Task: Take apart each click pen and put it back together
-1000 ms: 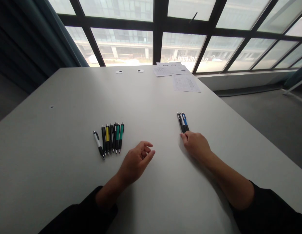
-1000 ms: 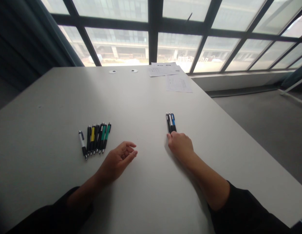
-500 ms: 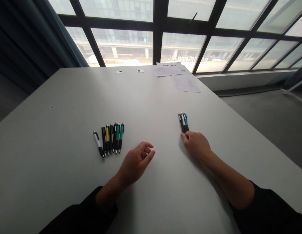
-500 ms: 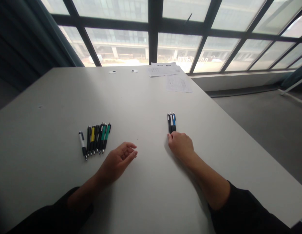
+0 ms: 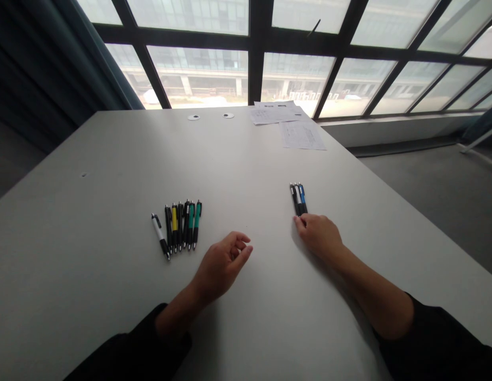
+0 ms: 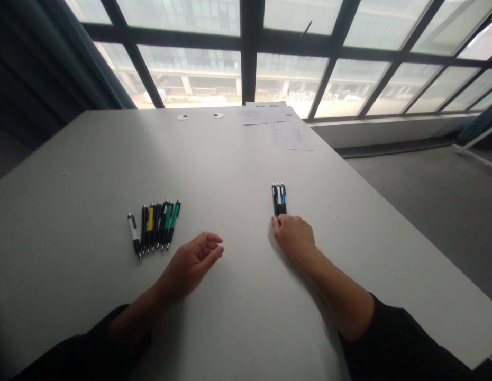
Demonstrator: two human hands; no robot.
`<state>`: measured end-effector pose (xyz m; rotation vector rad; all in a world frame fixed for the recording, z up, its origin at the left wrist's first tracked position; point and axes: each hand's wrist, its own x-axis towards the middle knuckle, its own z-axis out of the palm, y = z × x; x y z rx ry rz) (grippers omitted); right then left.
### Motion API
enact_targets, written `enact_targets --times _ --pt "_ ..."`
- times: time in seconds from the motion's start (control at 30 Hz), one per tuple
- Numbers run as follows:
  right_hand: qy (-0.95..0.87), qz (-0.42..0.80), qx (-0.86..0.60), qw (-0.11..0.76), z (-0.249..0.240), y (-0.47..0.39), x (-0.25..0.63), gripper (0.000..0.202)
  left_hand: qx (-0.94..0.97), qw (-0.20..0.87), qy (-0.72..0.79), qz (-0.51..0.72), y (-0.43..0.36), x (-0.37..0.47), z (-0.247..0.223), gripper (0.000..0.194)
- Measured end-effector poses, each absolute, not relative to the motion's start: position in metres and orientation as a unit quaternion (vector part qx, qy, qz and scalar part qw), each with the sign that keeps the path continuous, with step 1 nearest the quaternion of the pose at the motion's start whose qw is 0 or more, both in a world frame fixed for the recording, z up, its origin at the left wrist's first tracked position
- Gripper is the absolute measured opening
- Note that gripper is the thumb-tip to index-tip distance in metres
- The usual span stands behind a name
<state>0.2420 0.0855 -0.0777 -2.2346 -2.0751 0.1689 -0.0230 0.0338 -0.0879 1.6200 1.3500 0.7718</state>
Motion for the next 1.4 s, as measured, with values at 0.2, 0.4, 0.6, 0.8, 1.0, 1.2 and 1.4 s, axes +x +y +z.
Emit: enact_targets --times 0.2,0.4,0.6,0.8,1.0,1.2,1.4 --pt "-0.687 0.014 -0.718 0.115 -0.083 0.090 0.251 0.046 0.650 0.435 0.542 0.307 0.034 -0.022 -0.086 0.028" --pt "-0.730 -0.034 -0.663 0.163 -0.100 0.112 0.257 0.069 0.664 0.421 0.544 0.292 0.034 -0.022 -0.083 0.025" --pt "-0.775 -0.004 -0.621 0.117 -0.114 0.119 0.259 0.072 0.676 0.403 0.549 0.281 0.033 -0.021 -0.076 0.022" --pt "-0.791 0.019 -0.605 0.091 -0.117 0.122 0.262 0.064 0.683 0.395 0.550 0.276 0.031 -0.021 -0.074 0.023" --pt "-0.790 0.036 -0.602 0.109 -0.116 0.122 0.263 0.064 0.689 0.390 0.551 0.263 0.031 -0.022 -0.076 0.021" --pt "-0.765 0.041 -0.619 0.171 -0.112 0.122 0.269 0.074 0.692 0.391 0.550 0.258 0.031 -0.022 -0.075 0.021" --pt "-0.740 0.046 -0.638 0.207 -0.116 0.130 0.277 0.066 0.695 0.392 0.545 0.259 0.031 -0.022 -0.075 0.020"
